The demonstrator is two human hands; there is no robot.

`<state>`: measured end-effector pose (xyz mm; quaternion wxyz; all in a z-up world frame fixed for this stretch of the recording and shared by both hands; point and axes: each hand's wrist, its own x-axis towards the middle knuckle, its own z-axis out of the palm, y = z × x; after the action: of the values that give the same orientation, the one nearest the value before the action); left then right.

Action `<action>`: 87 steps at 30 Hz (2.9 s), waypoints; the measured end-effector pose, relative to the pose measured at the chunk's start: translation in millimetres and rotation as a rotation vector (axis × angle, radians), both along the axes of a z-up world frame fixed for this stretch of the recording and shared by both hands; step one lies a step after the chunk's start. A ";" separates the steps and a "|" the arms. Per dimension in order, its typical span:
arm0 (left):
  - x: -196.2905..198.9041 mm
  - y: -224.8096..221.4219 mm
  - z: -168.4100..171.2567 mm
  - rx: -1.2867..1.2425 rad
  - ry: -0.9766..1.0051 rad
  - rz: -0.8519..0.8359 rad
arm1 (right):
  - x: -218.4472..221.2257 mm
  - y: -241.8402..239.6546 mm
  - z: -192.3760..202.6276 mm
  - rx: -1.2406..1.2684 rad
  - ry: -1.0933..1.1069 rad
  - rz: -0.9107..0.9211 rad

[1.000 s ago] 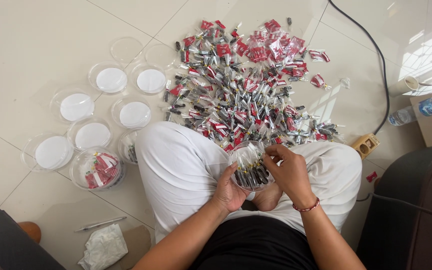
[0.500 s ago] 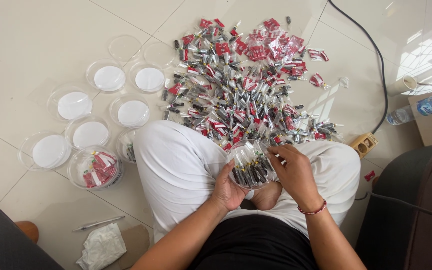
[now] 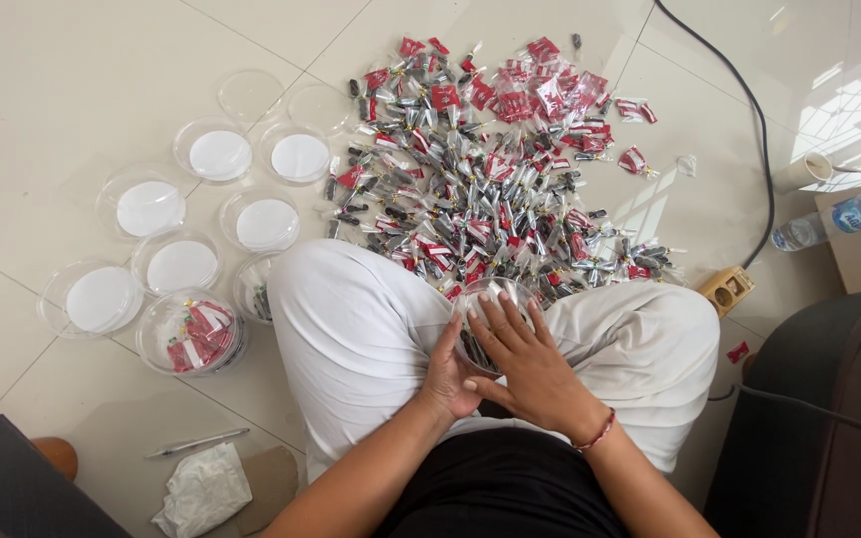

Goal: The person picks up individual vape cartridges from a pile on the floor and places them into clear circular plastic containers.

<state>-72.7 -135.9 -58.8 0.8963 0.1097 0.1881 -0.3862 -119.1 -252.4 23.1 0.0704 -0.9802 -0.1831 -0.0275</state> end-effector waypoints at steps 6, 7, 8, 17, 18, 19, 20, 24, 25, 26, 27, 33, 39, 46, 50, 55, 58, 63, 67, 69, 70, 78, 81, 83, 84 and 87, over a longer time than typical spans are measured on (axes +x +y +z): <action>5.9 -4.0 -17.6 0.027 -0.014 -0.010 | 3.9 -9.3 -11.7 0.133 0.169 -0.039; 5.3 -5.8 -16.5 0.026 -0.014 -0.008 | 5.6 -9.8 4.9 0.132 0.170 -0.037; 5.0 -7.3 -15.9 0.012 0.014 0.006 | 7.5 -10.0 21.0 0.377 0.188 -0.070; -1.3 -4.4 -10.9 0.014 0.057 0.031 | 5.4 -21.8 -1.7 0.348 -0.001 -0.154; -2.5 -3.7 -15.5 0.029 0.064 0.044 | 3.9 -20.9 -15.1 0.163 0.032 -0.116; -0.5 -2.9 -13.0 0.031 0.066 0.045 | 3.2 -16.7 -20.3 0.166 0.034 -0.116; 1.7 -2.4 -10.5 0.049 0.039 0.040 | 2.6 -12.6 -25.4 0.046 -0.020 -0.072; 1.1 0.6 -14.9 0.073 0.043 0.029 | 3.8 -8.5 -36.3 -0.086 -0.070 -0.039; 0.4 5.0 5.0 0.076 0.040 0.026 | 5.6 -9.7 -29.5 -0.083 -0.073 -0.042; -0.3 9.2 24.9 0.088 0.031 0.027 | 7.4 -11.2 -22.8 0.031 0.019 -0.046; -2.0 14.1 43.8 0.101 0.023 0.027 | 8.0 -11.7 -17.0 0.146 0.112 -0.051; 29.4 27.3 9.7 0.064 -0.042 0.234 | 27.6 -67.7 3.4 0.652 -0.105 -0.342; 67.6 82.4 -29.2 0.074 -0.275 0.350 | 62.2 -165.0 -122.3 0.339 -0.008 -0.785; 69.7 88.0 -22.5 -0.007 -0.315 0.382 | 107.2 -137.2 -173.5 0.275 0.247 -0.582; 70.8 86.2 -3.7 -0.027 -0.325 0.383 | 125.0 -120.2 -200.6 0.261 0.339 -0.417; 69.8 88.3 1.8 -0.059 -0.319 0.386 | 127.1 -115.2 -195.3 0.201 0.380 -0.376; 70.5 88.4 -12.6 -0.071 -0.307 0.390 | 120.7 -116.9 -179.0 0.458 0.337 -0.568; 71.6 88.0 -15.7 -0.089 -0.319 0.393 | 105.3 -113.0 -144.9 0.983 0.226 -0.833; 71.2 88.4 -16.9 -0.064 -0.317 0.385 | 110.1 -121.2 -176.8 0.833 0.271 -0.873; 71.2 87.9 -17.6 -0.076 -0.319 0.394 | 115.6 -129.3 -193.8 0.356 0.412 -0.756; 71.0 88.6 -16.9 -0.074 -0.319 0.394 | 116.4 -129.4 -196.9 0.356 0.414 -0.755; 72.0 88.9 -17.3 -0.073 -0.317 0.387 | 116.4 -128.2 -198.4 0.438 0.282 -0.788; 70.7 89.1 -18.4 -0.076 -0.318 0.383 | 112.5 -101.5 -134.9 0.583 0.227 -0.875; 70.7 88.3 -19.9 -0.073 -0.319 0.386 | 118.5 -116.2 -161.2 0.743 0.210 -0.922; 71.0 87.7 -20.3 -0.069 -0.321 0.388 | 121.6 -123.7 -174.1 0.905 0.190 -0.966; 69.7 87.0 -7.5 -0.055 -0.326 0.386 | 124.8 -135.7 -195.1 0.778 0.220 -0.931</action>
<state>-3.0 -48.9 -66.3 0.9746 0.1080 0.0477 -0.1903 5.7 -388.1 -172.0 0.4218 -0.8569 0.2958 -0.0187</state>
